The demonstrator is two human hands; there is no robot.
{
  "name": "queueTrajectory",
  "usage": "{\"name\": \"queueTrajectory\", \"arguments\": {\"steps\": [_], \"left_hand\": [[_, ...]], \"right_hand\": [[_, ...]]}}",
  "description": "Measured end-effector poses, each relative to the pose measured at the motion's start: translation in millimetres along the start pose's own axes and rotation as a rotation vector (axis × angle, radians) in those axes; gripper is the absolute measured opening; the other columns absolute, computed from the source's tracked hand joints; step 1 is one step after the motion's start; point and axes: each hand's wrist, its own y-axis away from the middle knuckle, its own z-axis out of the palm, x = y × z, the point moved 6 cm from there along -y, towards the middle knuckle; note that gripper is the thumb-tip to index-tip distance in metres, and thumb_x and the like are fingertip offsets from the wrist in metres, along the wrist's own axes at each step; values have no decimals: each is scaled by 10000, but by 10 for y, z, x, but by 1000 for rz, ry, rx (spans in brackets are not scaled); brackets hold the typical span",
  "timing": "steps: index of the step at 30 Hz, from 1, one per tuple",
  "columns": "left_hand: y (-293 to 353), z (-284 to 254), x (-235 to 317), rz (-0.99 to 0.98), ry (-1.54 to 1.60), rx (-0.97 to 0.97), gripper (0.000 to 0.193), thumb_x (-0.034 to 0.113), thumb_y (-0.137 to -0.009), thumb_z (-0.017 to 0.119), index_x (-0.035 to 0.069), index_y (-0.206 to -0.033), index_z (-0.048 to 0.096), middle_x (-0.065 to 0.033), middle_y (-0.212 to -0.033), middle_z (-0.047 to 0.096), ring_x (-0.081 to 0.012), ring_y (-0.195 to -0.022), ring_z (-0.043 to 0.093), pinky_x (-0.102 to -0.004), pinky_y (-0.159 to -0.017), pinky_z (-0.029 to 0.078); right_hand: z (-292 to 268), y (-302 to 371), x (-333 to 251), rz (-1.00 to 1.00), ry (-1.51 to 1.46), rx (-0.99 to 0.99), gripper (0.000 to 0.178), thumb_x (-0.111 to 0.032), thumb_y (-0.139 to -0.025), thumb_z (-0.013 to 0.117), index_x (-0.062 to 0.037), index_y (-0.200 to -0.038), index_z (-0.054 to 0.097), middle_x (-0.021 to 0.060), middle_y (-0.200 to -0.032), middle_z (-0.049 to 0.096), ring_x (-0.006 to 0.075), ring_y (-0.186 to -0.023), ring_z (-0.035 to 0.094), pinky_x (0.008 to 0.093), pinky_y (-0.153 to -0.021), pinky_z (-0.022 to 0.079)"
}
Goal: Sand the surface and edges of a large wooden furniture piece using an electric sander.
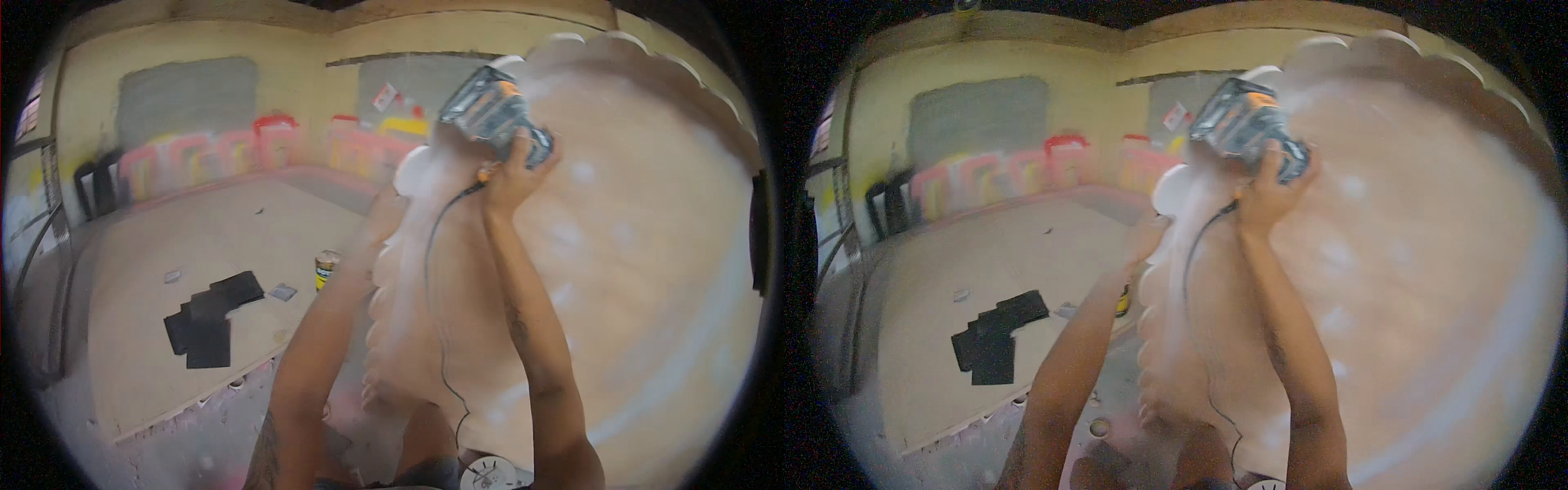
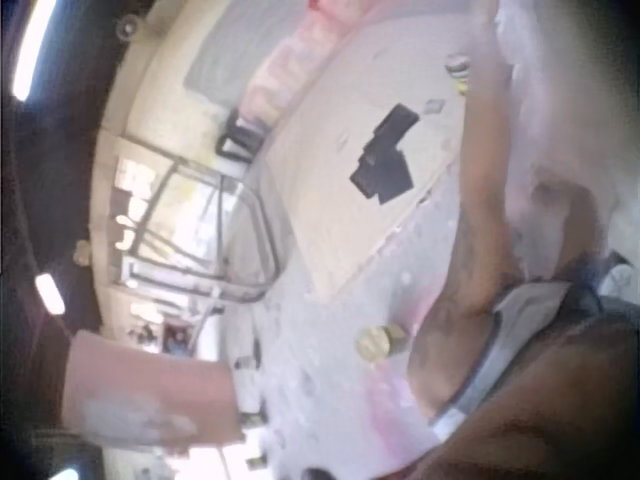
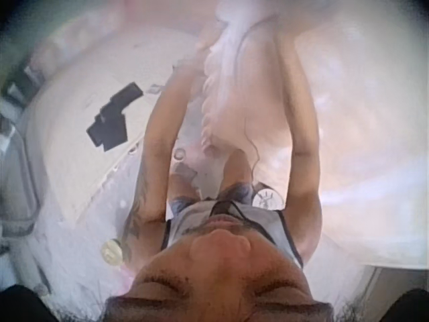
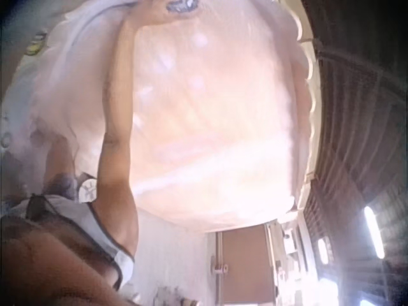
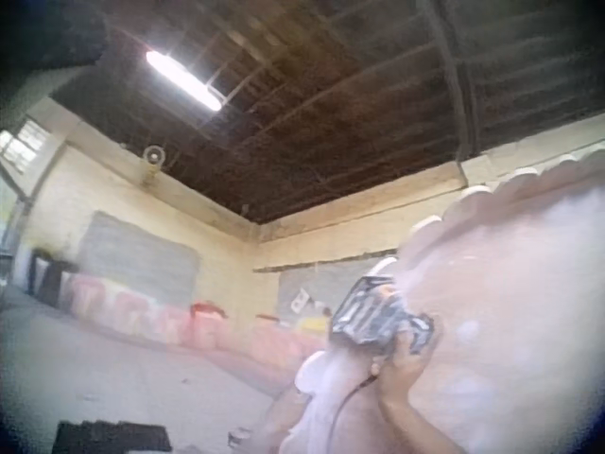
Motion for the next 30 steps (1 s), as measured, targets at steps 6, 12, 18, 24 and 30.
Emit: {"name": "queueTrajectory", "arguments": {"steps": [6,12,18,24,30], "left_hand": [[16,-221,-367,152,-90,116,457,166,-945,567,-42,-1353,574,-227,-1254,686,-342,-1200,636,-409,-1042,454],[127,-71,-11,70,10,62,442,111,-968,566,-43,-1382,550,-212,-1278,679,-322,-1206,632,-407,-1050,450],[55,-191,-245,57,33,9,467,56,-959,548,-17,-1420,532,-201,-1316,663,-286,-1240,607,-387,-1073,437],[-11,-60,-107,197,221,-5,496,132,-979,576,-19,-1445,499,-165,-1380,619,-257,-1290,552,-369,-1105,393],[48,-86,-137,198,124,54,488,107,-972,585,-6,-1440,506,-185,-1363,630,-266,-1283,567,-382,-1093,415]], "right_hand": [[220,83,-3,17,-142,23,477,-236,-987,677,-35,-1353,447,124,-1122,554,171,-795,545,299,-638,447],[49,-714,-298,-33,-191,126,446,-278,-1017,613,-41,-1337,413,136,-1007,565,148,-517,538,282,-362,418],[-116,-1168,-577,-35,-360,340,415,-290,-993,552,-106,-1326,385,175,-979,583,236,-544,572,333,-408,473],[-246,-1305,-983,-28,-397,427,456,-268,-940,562,-136,-1321,348,186,-993,579,252,-534,549,329,-407,455],[-56,-1104,-637,43,-414,351,468,-225,-967,562,-95,-1366,353,191,-1044,570,249,-532,567,353,-387,463]]}}
